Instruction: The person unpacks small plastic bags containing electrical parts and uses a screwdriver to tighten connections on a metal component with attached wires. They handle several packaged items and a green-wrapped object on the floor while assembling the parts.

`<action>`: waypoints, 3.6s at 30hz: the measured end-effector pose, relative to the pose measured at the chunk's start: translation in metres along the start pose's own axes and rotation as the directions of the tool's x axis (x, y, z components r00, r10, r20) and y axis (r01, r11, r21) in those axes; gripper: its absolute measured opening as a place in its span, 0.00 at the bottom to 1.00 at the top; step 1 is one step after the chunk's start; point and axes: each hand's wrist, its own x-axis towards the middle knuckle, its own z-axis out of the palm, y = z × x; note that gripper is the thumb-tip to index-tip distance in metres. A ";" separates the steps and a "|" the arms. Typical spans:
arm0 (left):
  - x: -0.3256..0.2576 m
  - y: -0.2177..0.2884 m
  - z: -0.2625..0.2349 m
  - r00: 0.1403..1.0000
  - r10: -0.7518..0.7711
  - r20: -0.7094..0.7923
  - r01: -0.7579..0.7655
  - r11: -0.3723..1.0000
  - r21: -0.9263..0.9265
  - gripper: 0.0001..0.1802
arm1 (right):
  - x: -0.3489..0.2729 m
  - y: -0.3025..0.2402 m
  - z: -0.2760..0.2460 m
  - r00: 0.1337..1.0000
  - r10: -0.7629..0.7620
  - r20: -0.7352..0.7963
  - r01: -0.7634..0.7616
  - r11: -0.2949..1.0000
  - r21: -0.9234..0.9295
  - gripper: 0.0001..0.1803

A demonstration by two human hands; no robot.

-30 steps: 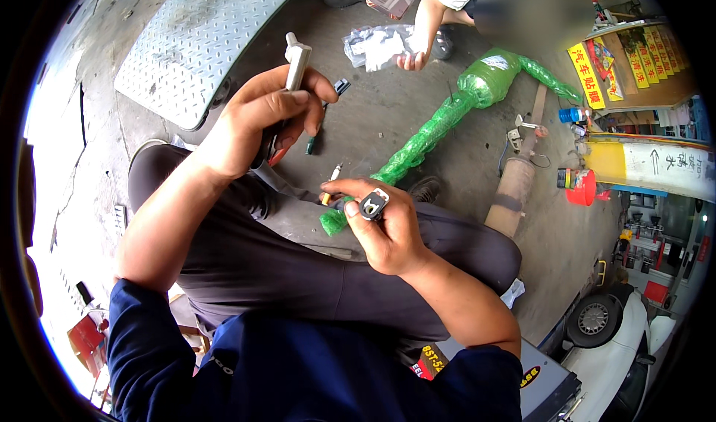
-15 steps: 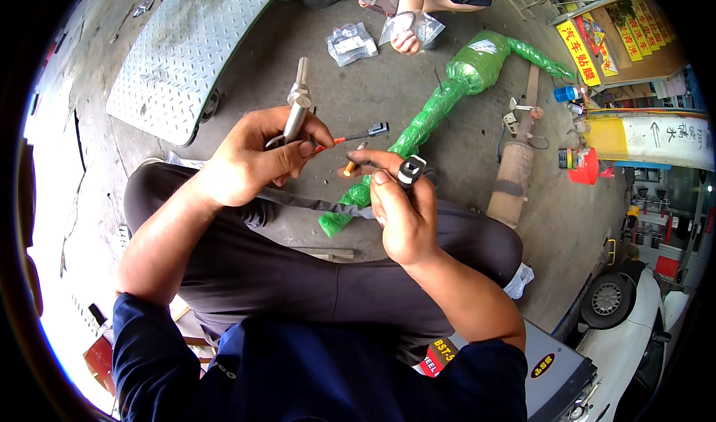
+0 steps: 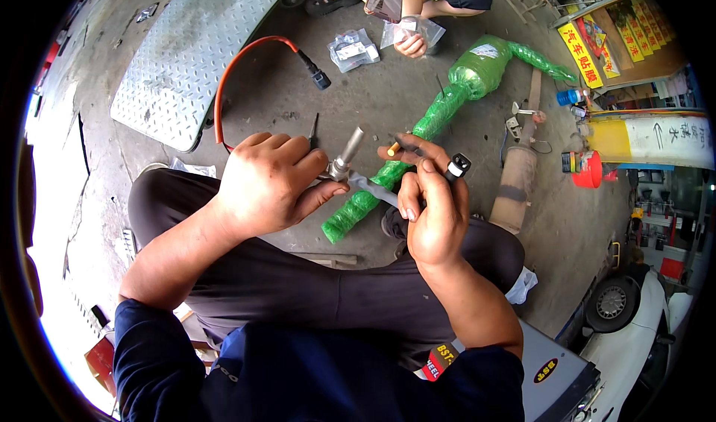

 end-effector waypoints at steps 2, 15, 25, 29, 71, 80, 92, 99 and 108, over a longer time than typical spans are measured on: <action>-0.002 0.004 0.005 0.999 0.045 -0.015 -0.043 0.996 0.076 0.22 | -0.001 0.000 0.002 1.000 0.007 -0.025 -0.007 1.000 0.011 0.25; -0.011 0.028 0.022 0.980 0.193 0.048 -0.199 0.960 0.197 0.19 | -0.003 0.002 0.001 0.997 -0.050 0.052 0.058 0.985 -0.160 0.27; -0.016 0.030 0.027 0.974 0.218 -0.055 -0.197 0.946 0.258 0.09 | -0.004 0.003 -0.004 0.985 -0.022 0.171 0.058 0.976 -0.210 0.29; -0.016 0.031 0.027 0.976 0.207 -0.062 -0.184 0.947 0.264 0.07 | -0.006 0.006 -0.002 0.980 -0.068 0.188 0.118 0.954 -0.275 0.29; -0.026 0.029 0.022 0.978 0.196 -0.068 -0.176 0.956 0.234 0.11 | 0.004 0.016 0.013 0.976 -0.161 0.149 0.194 0.951 -0.242 0.28; -0.025 0.029 0.027 0.977 0.202 -0.067 -0.190 0.969 0.160 0.11 | 0.008 0.016 0.007 0.970 -0.164 0.178 0.205 0.947 -0.247 0.28; -0.024 0.026 0.020 0.984 0.160 0.076 -0.151 0.982 -0.111 0.17 | 0.002 0.016 0.007 0.979 -0.081 0.185 0.119 0.972 -0.204 0.28; -0.020 0.021 0.016 0.979 0.176 0.098 -0.163 0.978 -0.129 0.19 | 0.003 0.015 0.009 0.984 -0.062 0.169 0.098 0.972 -0.213 0.28; -0.022 0.020 0.021 0.980 0.157 0.121 -0.133 0.974 -0.181 0.25 | 0.006 0.017 0.007 0.990 0.027 0.141 -0.002 0.985 -0.175 0.27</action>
